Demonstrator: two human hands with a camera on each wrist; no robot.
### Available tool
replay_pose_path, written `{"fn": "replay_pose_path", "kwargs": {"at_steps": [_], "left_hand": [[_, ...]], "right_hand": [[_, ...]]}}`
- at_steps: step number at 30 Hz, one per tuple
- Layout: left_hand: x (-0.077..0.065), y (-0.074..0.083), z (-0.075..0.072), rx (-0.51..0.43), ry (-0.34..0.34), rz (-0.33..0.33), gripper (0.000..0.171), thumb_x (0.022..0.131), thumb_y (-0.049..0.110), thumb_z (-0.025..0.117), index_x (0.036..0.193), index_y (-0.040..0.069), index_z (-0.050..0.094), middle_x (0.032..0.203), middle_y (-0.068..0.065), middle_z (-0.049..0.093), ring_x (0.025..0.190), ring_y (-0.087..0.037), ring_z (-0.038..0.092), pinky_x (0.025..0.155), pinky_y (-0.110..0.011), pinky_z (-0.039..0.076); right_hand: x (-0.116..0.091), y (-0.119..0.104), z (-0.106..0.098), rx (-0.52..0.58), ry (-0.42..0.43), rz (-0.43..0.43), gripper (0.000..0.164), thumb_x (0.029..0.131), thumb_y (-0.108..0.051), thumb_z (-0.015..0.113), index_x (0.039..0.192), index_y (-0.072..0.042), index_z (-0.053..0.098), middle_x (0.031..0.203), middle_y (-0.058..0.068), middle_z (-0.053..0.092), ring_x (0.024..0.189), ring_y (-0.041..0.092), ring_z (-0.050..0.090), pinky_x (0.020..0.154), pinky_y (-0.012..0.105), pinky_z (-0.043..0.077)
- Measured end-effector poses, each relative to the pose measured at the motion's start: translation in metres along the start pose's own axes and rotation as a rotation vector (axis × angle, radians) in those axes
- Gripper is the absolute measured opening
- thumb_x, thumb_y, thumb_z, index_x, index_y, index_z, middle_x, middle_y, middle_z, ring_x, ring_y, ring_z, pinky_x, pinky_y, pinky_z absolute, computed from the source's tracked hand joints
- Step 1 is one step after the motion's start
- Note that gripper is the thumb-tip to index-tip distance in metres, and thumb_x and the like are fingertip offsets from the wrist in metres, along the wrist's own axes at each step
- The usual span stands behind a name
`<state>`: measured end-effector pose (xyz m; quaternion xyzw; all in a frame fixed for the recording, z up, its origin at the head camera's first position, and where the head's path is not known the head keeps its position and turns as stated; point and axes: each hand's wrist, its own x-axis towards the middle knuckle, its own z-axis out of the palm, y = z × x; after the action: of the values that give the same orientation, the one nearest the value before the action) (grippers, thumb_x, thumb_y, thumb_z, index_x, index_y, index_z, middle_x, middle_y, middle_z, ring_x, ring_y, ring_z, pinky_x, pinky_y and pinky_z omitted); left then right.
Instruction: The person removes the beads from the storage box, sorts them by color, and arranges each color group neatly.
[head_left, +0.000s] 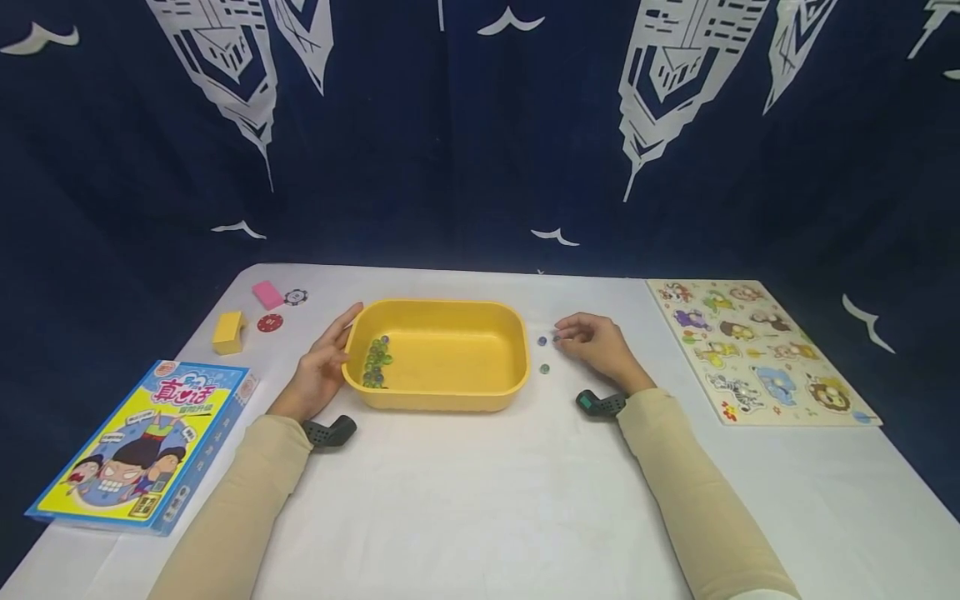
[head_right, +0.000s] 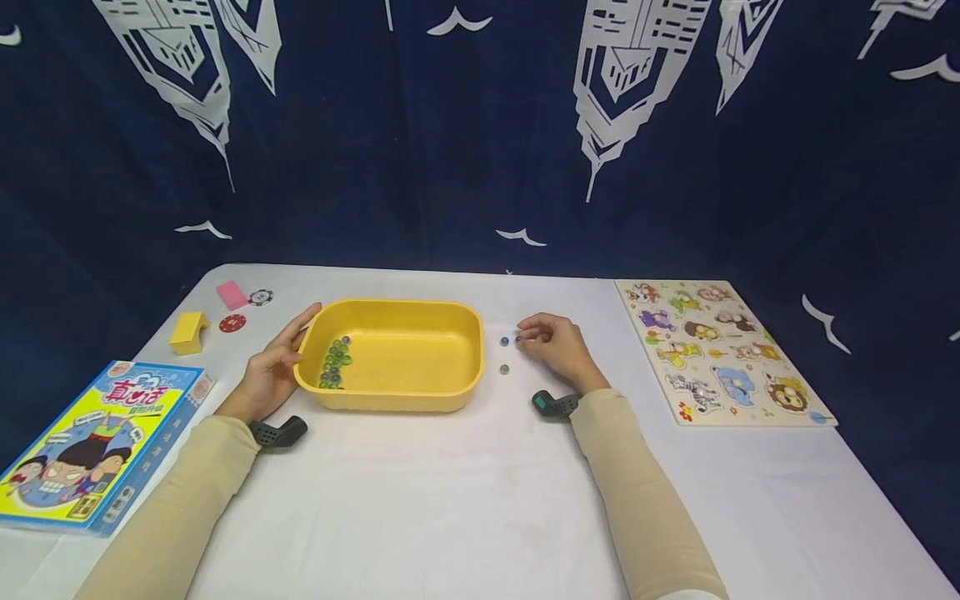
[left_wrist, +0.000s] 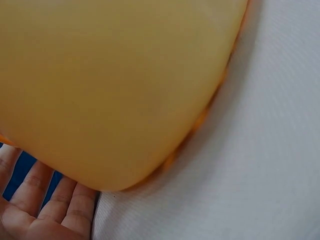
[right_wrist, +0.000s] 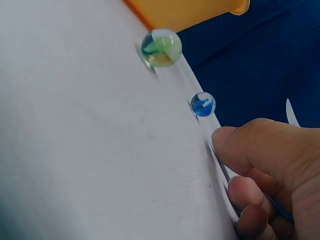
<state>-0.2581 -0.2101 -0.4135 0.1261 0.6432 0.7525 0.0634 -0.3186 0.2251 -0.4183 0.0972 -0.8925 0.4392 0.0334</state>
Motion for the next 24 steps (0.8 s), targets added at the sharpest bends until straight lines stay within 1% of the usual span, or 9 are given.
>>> {"fn": "replay_pose_path", "kwargs": {"at_steps": [5,10,18,21,24], "left_hand": [[0.000,0.000,0.000,0.004,0.009,-0.007,0.084,0.079,0.003,0.031,0.160,0.019,0.021,0.165,-0.010,0.022,0.151,-0.026,0.018,0.121,-0.052,0.013],[0.000,0.001,0.000,-0.002,0.012,-0.012,0.084,0.079,0.003,0.031,0.160,0.019,0.021,0.165,-0.010,0.022,0.151,-0.026,0.019,0.121,-0.052,0.014],[0.000,0.001,-0.002,-0.002,0.008,-0.006,0.083,0.080,0.003,0.031,0.160,0.020,0.021,0.165,-0.009,0.021,0.152,-0.026,0.017,0.121,-0.053,0.014],[0.000,0.000,-0.002,-0.002,0.007,-0.008,0.083,0.079,0.003,0.032,0.160,0.020,0.021,0.165,-0.009,0.021,0.152,-0.026,0.017,0.121,-0.053,0.014],[0.000,-0.001,-0.002,0.001,0.003,-0.008,0.083,0.080,0.003,0.032,0.160,0.020,0.020,0.165,-0.008,0.020,0.152,-0.026,0.017,0.120,-0.053,0.014]], "right_hand": [[0.000,-0.001,0.002,0.000,0.002,-0.017,0.028,0.084,-0.009,0.075,0.111,-0.005,0.071,0.100,0.010,0.075,0.074,0.020,0.056,0.062,0.022,0.046],[0.000,-0.002,0.002,0.004,0.002,-0.028,0.028,0.082,-0.007,0.076,0.110,-0.004,0.071,0.100,0.011,0.075,0.074,0.021,0.055,0.061,0.021,0.044],[0.001,-0.004,0.001,-0.010,-0.012,-0.018,0.032,0.082,-0.009,0.077,0.113,-0.005,0.071,0.103,0.011,0.075,0.078,0.023,0.056,0.065,0.023,0.045],[0.001,-0.009,-0.003,-0.008,-0.021,-0.019,0.033,0.083,-0.012,0.078,0.115,-0.005,0.071,0.108,0.011,0.073,0.083,0.023,0.057,0.066,0.024,0.047],[0.002,-0.021,-0.008,0.004,-0.036,-0.036,0.033,0.085,-0.013,0.076,0.116,-0.004,0.070,0.112,0.011,0.071,0.088,0.024,0.059,0.066,0.026,0.050]]}}
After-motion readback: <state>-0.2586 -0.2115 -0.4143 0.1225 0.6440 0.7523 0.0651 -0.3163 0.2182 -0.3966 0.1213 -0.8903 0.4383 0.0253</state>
